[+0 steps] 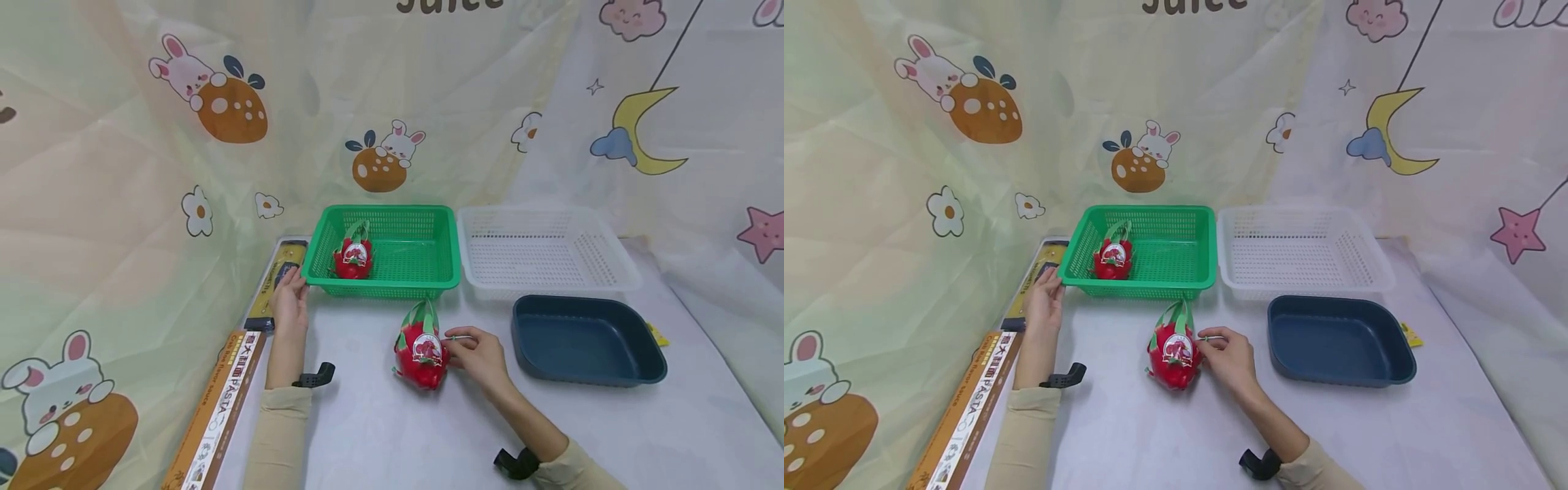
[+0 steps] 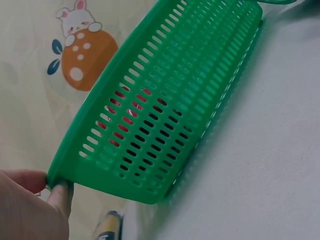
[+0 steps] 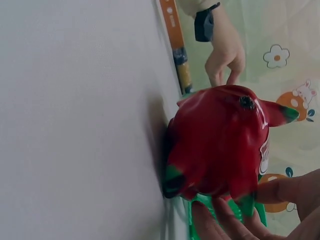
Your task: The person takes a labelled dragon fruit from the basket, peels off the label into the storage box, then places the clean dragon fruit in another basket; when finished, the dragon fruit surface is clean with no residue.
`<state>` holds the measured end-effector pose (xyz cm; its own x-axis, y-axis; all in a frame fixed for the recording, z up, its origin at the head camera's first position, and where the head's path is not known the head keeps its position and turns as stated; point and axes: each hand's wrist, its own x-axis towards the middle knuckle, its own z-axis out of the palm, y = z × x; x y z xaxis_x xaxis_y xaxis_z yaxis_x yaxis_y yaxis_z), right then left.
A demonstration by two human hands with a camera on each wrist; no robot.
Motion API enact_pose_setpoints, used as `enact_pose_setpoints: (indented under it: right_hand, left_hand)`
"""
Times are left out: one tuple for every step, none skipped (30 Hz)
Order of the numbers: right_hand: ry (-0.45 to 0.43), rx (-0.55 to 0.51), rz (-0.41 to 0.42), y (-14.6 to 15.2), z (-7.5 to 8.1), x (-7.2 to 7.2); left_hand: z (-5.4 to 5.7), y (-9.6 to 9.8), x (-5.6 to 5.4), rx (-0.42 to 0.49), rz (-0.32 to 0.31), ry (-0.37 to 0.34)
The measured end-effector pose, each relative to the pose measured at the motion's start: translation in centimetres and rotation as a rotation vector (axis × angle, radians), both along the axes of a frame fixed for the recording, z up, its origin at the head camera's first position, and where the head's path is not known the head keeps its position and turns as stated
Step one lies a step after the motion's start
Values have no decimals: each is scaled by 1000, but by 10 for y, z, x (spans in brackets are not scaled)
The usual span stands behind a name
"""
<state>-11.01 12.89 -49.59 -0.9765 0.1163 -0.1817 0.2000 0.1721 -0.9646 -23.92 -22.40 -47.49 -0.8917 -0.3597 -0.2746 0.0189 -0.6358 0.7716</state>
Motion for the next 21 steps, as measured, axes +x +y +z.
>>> enact_pose_setpoints:
  right_hand:
    - [10, 26, 15, 1, 0, -1]
    - [22, 54, 26, 1, 0, -2]
    - [35, 73, 36, 2, 0, -2]
    - [49, 98, 44, 3, 0, -3]
    - [64, 111, 51, 4, 0, -4]
    - [78, 125, 57, 4, 0, -6]
    - [90, 141, 61, 5, 0, -7]
    - [105, 149, 63, 6, 0, -8]
    - [118, 160, 66, 7, 1, -9]
    - [130, 173, 66, 7, 1, -10]
    - [141, 180, 66, 8, 1, -12]
    - [153, 190, 65, 8, 2, -13]
    - [166, 194, 64, 9, 3, -14]
    - [176, 194, 63, 9, 4, -15]
    - [182, 194, 63, 10, 6, -16]
    - [188, 190, 64, 10, 8, -17]
    - [194, 183, 68, 11, 10, -18]
    - [197, 178, 74, 12, 12, -19]
    - [196, 171, 82, 13, 14, -20]
    - [194, 163, 92, 14, 17, -20]
    - [191, 156, 101, 15, 19, -21]
  left_hand:
    - [0, 0, 0, -2, 1, -2]
    - [1, 0, 1, -4, 2, -2]
    - [1, 0, 1, -7, 2, -3]
    - [1, 0, 1, -8, 1, -4]
    - [1, 0, 1, -11, 3, -2]
    - [1, 0, 2, -17, 5, -2]
    - [1, 0, 2, -21, 10, -1]
    - [1, 1, 2, -24, 15, 3]
    - [0, 2, 2, -32, 24, -1]
    - [0, 3, 2, -52, 34, -9]
    - [0, 4, 3, -69, 51, -14]
    - [0, 6, 3, -85, 68, -21]
    - [1, 7, 3, -102, 90, -25]
    - [1, 8, 3, -129, 114, -32]
    - [2, 9, 4, -160, 138, -46]
    - [3, 9, 4, -189, 158, -54]
    - [4, 10, 4, -209, 179, -53]
    - [5, 10, 4, -233, 197, -57]
    - [6, 11, 5, -257, 211, -62]
    - [7, 11, 6, -280, 219, -67]
    - [9, 12, 6, -294, 222, -69]
